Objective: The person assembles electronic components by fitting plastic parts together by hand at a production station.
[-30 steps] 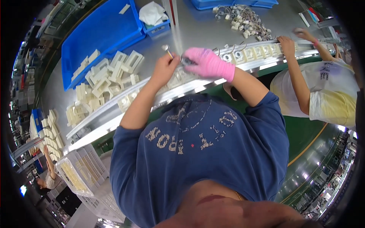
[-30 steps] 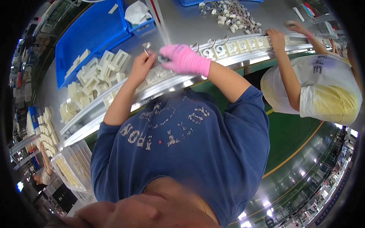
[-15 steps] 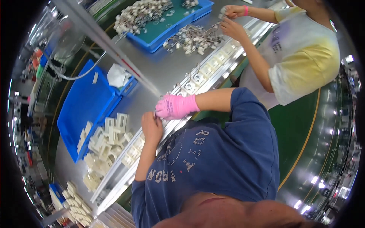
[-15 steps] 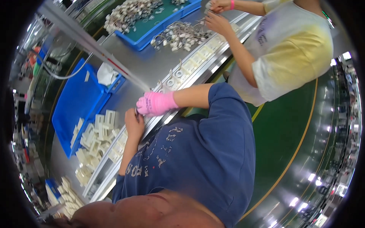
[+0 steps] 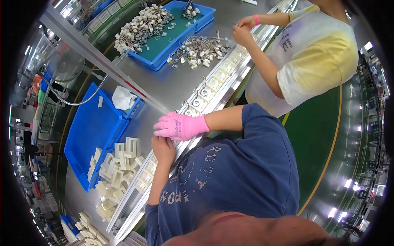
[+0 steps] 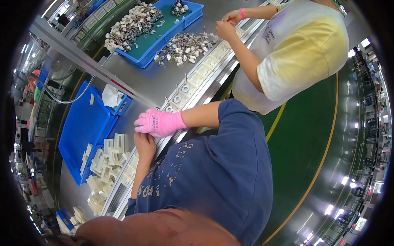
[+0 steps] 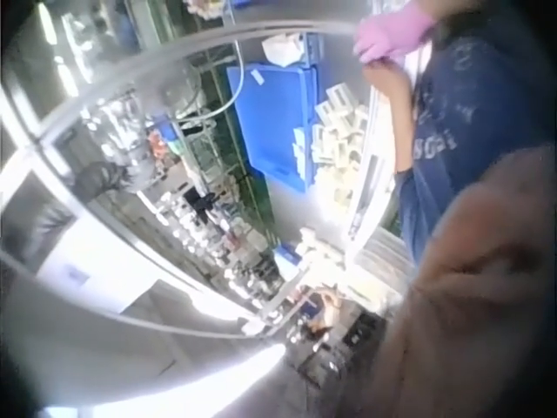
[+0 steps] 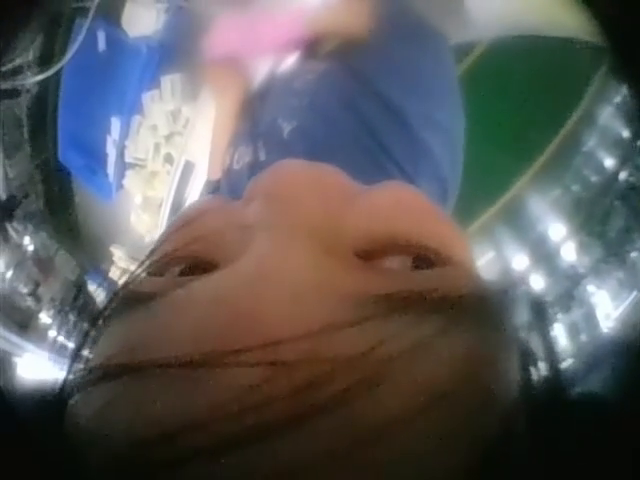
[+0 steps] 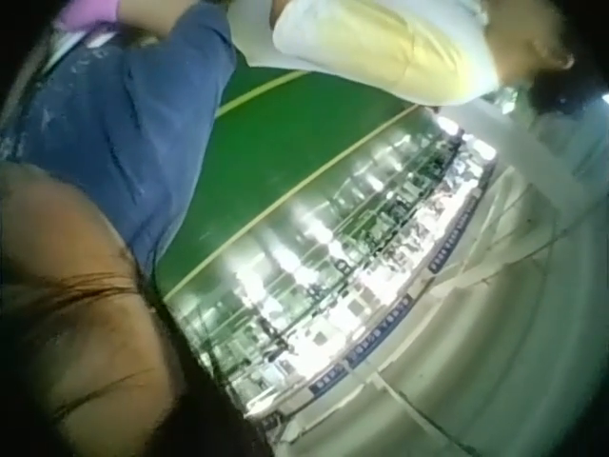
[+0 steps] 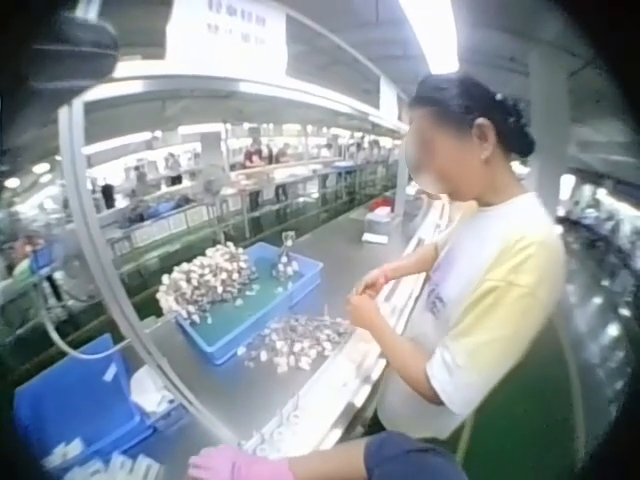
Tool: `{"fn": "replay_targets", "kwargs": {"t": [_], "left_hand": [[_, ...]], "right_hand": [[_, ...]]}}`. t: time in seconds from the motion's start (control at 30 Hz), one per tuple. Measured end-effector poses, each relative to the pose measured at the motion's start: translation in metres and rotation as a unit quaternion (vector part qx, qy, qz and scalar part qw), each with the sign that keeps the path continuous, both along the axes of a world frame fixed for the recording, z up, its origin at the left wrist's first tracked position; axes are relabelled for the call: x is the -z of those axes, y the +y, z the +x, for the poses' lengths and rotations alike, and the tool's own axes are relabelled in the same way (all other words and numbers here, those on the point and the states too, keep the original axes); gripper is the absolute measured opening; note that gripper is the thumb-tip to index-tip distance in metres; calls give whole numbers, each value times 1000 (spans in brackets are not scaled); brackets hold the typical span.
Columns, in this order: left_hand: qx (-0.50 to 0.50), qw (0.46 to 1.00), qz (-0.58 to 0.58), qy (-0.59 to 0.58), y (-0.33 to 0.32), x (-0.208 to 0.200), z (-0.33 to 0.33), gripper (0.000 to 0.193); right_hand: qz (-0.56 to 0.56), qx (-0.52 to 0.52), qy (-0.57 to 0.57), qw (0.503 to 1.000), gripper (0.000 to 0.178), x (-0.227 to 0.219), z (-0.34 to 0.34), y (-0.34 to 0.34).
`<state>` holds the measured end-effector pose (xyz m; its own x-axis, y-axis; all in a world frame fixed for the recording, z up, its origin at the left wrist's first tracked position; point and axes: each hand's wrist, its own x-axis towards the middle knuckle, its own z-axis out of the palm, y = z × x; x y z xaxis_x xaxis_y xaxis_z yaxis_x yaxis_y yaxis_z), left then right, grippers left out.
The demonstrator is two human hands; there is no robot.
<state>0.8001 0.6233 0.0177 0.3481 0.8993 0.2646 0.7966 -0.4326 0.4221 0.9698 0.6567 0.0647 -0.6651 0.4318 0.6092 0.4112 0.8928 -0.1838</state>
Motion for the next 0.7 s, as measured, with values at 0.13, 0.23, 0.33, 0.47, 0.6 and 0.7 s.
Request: {"fn": "replay_targets", "kwargs": {"t": [0.13,0.23,0.33,0.47,0.6,0.7], "left_hand": [[21,999,17,-22,0,-7,5,17],[17,1000,0,-16,3,-7,5,16],[5,1000,5,-23,2,-4,2,14],[2,1000,-12,-23,1,-6,0,10],[-15,999,-9,-49,0,-2,2,8],[-38,999,0,-35,0,2,3,9]], "right_hand": [[44,-70,-2,997,39,17,-3,26],[-144,-82,-244,956,41,-4,-4,32],[-196,-73,-330,920,33,-21,-4,27],[-273,-14,-362,891,31,-29,-2,16],[-225,-12,-399,889,26,-26,-4,14],[-157,-34,-408,899,16,-10,-10,19]]}}
